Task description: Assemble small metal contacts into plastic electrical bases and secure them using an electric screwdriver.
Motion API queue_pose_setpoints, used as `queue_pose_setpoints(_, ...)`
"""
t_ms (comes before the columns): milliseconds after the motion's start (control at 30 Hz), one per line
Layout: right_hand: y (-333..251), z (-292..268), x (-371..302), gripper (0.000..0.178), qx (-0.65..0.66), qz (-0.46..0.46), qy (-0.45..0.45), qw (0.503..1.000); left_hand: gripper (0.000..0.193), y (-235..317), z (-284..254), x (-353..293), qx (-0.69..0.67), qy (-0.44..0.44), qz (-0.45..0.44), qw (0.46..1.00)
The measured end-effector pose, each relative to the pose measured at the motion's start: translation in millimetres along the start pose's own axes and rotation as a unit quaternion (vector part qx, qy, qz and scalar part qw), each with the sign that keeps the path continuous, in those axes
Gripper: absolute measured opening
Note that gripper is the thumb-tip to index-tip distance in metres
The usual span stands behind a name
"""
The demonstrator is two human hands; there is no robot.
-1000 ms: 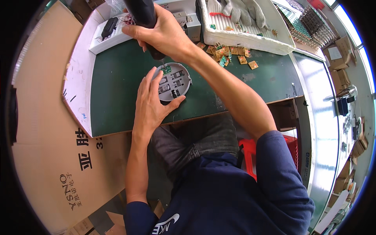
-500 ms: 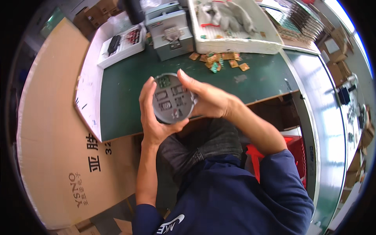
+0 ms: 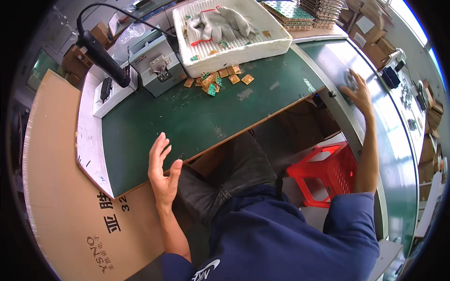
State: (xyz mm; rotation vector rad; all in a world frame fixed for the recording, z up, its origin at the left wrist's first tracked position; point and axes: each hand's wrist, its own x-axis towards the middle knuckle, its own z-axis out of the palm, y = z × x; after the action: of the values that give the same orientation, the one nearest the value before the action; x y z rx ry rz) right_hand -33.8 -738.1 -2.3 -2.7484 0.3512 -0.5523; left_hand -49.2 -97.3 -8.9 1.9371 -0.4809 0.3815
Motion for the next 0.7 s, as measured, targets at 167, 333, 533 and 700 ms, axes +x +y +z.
queue_pose_setpoints(167,-25,26,15,0.059,-0.068,-0.067,0.087,0.992,0.039,4,-41,-13,0.013,0.030,-0.036,0.999)
queue_pose_setpoints(333,-346,45,-55,0.036,0.342,-0.258,-0.076,0.900,0.021,84,-103,-21,0.176,0.111,0.029,0.978)
queue_pose_setpoints(533,-545,103,-124,0.011,0.612,-0.393,-0.358,0.585,0.040,234,-235,-99,0.588,0.315,0.124,0.735)
queue_pose_setpoints(700,-637,72,-137,0.012,0.681,-0.421,-0.400,0.446,0.047,330,-296,-60,0.598,0.510,-0.250,0.566)
